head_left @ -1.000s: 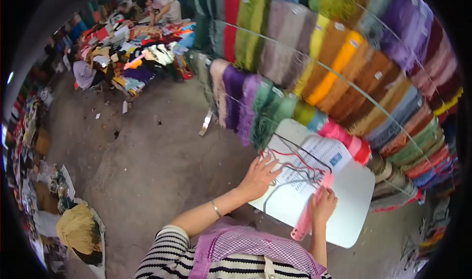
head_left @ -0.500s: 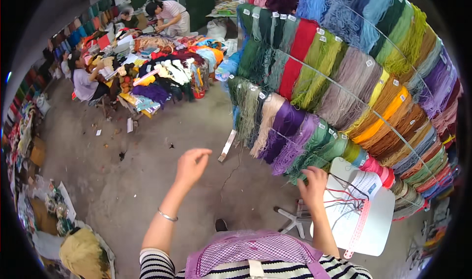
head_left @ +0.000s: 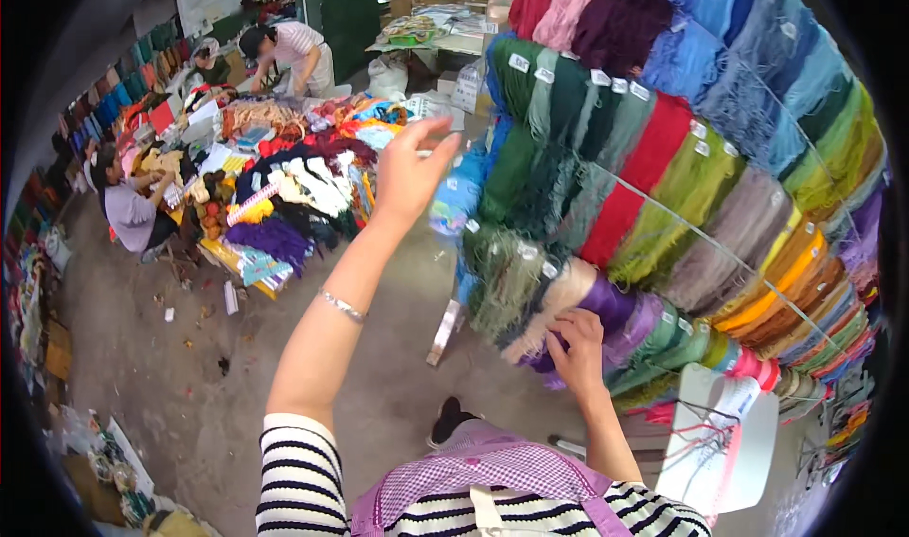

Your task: Selecting specific colors of thread from a large rack and attaching them to a numbered pink sorting card using a reference sheet.

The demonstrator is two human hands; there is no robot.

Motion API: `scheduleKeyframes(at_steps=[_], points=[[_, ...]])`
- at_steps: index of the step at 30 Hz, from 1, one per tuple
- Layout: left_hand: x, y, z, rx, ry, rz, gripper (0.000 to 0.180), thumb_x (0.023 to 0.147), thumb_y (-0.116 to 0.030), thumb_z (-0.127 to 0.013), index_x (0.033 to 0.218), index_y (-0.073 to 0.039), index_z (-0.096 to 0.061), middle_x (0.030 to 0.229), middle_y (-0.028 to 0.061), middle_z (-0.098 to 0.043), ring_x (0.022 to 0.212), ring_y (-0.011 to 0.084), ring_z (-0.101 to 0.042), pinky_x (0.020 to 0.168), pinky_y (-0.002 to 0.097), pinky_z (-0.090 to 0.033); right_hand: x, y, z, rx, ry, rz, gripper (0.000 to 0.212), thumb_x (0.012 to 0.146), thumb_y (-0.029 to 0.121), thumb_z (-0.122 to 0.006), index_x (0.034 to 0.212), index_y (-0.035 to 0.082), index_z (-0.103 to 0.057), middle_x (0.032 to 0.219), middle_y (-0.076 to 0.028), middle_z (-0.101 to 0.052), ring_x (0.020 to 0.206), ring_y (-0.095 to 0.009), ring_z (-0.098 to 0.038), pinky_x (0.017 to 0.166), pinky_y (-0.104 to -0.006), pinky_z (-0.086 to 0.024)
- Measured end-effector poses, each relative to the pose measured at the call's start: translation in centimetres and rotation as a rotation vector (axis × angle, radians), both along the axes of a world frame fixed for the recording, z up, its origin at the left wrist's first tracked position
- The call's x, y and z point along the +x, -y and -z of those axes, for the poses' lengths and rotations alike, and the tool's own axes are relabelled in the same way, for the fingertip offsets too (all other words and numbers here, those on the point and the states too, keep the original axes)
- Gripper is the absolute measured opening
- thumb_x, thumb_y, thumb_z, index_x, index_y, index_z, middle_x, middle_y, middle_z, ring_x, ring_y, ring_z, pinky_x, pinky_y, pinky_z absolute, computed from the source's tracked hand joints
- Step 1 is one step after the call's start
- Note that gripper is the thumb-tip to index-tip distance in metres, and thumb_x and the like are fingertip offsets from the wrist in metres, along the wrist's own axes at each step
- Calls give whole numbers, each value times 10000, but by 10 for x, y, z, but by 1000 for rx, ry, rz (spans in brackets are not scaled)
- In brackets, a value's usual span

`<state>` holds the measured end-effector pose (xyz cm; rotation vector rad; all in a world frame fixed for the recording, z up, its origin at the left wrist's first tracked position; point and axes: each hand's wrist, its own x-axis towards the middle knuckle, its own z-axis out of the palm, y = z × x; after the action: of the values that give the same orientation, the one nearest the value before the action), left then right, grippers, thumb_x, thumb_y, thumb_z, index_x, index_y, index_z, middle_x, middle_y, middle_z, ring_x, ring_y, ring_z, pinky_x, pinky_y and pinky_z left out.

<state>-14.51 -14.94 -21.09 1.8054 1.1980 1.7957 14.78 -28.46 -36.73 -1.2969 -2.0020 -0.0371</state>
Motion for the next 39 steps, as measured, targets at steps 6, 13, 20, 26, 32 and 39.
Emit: scheduleKeyframes(at_steps=[6, 13, 20, 26, 32, 39], points=[[-2, -119, -16, 22, -10, 2, 373, 784, -189, -746, 1101, -19, -647, 1089, 128, -611, 813, 176, -610, 734, 305, -493, -72, -87, -30, 67, -123, -119, 148, 729, 55, -705, 874, 66, -674, 947, -76, -635, 1012, -308, -562, 884, -418, -417], [13, -203, 2, 181, -27, 179, 196, 731, -134, -765, 870, -11, -702, 926, 97, -657, 867, 215, -583, 782, 339, -463, -93, -131, -63, 101, -19, 33, 149, 722, 20, -702, 862, 50, -661, 923, -85, -644, 983, -312, -574, 856, -408, -439], [-27, -219, 0, -296, 231, 937, 111, 901, -73, -606, 947, -3, -679, 954, 51, -679, 805, 64, -584, 734, 204, -441, -126, -141, -68, 94, -91, 297, 123, 732, 14, -697, 851, 36, -673, 855, -104, -660, 848, -291, -613, 780, -390, -466], [-44, -237, 0, -161, 235, 1215, 128, 935, -88, -555, 888, -14, -647, 914, 41, -664, 780, 74, -563, 717, 239, -448, -213, -179, -119, 154, -231, 361, 119, 787, 38, -684, 904, 20, -680, 863, -107, -663, 845, -268, -618, 753, -355, -495], [-84, -219, 37, 363, -272, 1085, 79, 815, -31, -659, 870, -17, -604, 827, 89, -619, 759, 226, -577, 687, 320, -460, -268, -225, -160, 65, -1118, 177, 212, 957, 157, -530, 1072, -7, -600, 904, -70, -654, 833, -139, -615, 766, -287, -494], [-65, -253, 52, 641, -306, 1165, 128, 723, -7, -661, 809, -52, -577, 821, 84, -568, 804, 266, -545, 687, 369, -454, -301, -206, -133, -52, -1170, 197, 167, 986, 185, -492, 907, 43, -529, 685, 43, -390, 590, -64, -343, 574, -240, -311]])
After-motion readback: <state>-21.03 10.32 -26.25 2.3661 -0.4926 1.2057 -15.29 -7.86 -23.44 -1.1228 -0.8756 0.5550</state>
